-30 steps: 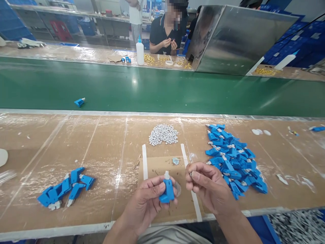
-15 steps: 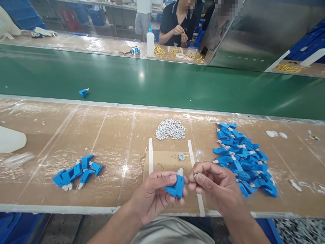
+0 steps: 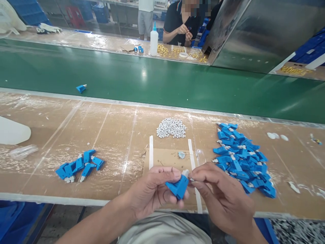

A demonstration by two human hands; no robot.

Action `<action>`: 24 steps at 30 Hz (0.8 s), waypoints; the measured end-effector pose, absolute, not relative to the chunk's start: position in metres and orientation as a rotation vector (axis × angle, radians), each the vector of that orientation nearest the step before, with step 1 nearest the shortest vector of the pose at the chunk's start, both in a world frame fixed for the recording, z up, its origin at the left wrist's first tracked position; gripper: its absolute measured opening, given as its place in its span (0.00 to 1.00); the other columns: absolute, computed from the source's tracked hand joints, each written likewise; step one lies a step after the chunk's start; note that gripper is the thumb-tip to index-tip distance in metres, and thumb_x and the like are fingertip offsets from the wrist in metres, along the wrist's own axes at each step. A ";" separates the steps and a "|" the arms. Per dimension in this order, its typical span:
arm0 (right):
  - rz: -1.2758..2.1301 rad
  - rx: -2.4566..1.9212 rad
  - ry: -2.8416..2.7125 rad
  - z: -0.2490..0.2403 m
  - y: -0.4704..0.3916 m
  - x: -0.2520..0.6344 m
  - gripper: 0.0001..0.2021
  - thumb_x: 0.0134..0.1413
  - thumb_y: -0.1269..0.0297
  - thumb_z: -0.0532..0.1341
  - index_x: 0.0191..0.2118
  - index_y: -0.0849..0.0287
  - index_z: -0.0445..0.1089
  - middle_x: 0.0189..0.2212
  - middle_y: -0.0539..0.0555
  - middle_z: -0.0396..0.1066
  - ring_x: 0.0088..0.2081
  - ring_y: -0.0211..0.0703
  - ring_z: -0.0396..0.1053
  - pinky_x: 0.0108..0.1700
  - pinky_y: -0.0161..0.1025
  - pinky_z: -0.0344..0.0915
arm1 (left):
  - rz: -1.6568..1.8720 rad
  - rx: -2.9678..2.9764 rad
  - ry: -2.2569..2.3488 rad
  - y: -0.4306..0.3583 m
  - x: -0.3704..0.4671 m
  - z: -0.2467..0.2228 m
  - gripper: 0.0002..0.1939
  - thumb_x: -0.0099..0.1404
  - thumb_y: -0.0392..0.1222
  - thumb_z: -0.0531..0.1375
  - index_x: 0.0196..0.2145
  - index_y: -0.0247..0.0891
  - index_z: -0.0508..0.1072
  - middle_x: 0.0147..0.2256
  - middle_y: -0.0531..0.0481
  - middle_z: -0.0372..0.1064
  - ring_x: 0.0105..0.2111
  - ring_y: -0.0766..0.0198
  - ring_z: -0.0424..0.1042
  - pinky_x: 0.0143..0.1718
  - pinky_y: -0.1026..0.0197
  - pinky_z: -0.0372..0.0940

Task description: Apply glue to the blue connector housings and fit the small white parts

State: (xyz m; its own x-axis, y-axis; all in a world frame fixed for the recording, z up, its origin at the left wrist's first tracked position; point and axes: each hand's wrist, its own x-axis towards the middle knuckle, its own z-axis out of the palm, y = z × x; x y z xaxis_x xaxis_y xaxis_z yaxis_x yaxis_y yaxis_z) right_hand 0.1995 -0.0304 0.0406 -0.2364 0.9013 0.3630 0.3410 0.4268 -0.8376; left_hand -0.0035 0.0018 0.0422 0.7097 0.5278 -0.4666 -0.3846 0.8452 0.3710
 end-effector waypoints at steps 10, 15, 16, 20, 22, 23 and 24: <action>0.374 -0.994 -2.052 0.044 -0.035 0.212 0.20 0.55 0.82 0.62 0.49 0.53 0.71 0.37 0.58 0.77 0.36 0.48 0.75 0.32 0.41 0.71 | 0.440 0.299 0.624 0.000 0.000 0.053 0.10 0.63 0.41 0.65 0.30 0.31 0.75 0.25 0.43 0.77 0.20 0.67 0.76 0.22 0.73 0.67; 0.267 -0.976 -2.117 0.045 -0.035 0.212 0.19 0.54 0.81 0.62 0.49 0.53 0.72 0.38 0.56 0.78 0.35 0.47 0.76 0.34 0.42 0.73 | 0.437 0.319 0.618 -0.001 0.001 0.049 0.10 0.63 0.42 0.66 0.30 0.31 0.75 0.26 0.43 0.77 0.22 0.67 0.76 0.24 0.73 0.67; 0.221 -0.976 -2.132 0.046 -0.035 0.212 0.19 0.54 0.81 0.62 0.49 0.54 0.73 0.38 0.56 0.79 0.35 0.47 0.76 0.35 0.42 0.73 | 0.437 0.319 0.623 -0.001 0.001 0.049 0.10 0.62 0.42 0.66 0.30 0.31 0.75 0.26 0.44 0.77 0.22 0.68 0.76 0.24 0.73 0.67; 0.048 -0.966 -2.256 0.047 -0.037 0.216 0.22 0.51 0.84 0.61 0.50 0.57 0.73 0.40 0.58 0.79 0.39 0.48 0.77 0.41 0.42 0.74 | 0.442 0.308 0.660 0.000 0.002 0.047 0.11 0.60 0.43 0.67 0.29 0.32 0.74 0.25 0.45 0.76 0.21 0.67 0.75 0.25 0.71 0.68; -0.004 -0.923 -2.338 0.047 -0.036 0.219 0.22 0.51 0.83 0.61 0.51 0.59 0.74 0.41 0.59 0.80 0.40 0.50 0.77 0.43 0.43 0.74 | 0.444 0.305 0.667 0.000 0.002 0.045 0.11 0.60 0.43 0.68 0.29 0.32 0.73 0.25 0.46 0.75 0.21 0.67 0.76 0.25 0.71 0.69; -0.017 -0.896 -2.375 0.048 -0.036 0.221 0.23 0.51 0.83 0.61 0.52 0.59 0.73 0.41 0.60 0.80 0.41 0.50 0.77 0.44 0.43 0.74 | 0.443 0.304 0.672 0.000 0.001 0.044 0.11 0.59 0.43 0.68 0.29 0.32 0.73 0.25 0.46 0.75 0.22 0.67 0.76 0.25 0.70 0.69; -0.015 -0.870 -2.407 0.048 -0.035 0.222 0.23 0.52 0.83 0.60 0.53 0.59 0.73 0.42 0.60 0.80 0.42 0.51 0.77 0.44 0.44 0.74 | 0.442 0.305 0.679 0.001 0.001 0.043 0.12 0.59 0.43 0.68 0.28 0.32 0.73 0.26 0.46 0.75 0.22 0.67 0.76 0.25 0.71 0.69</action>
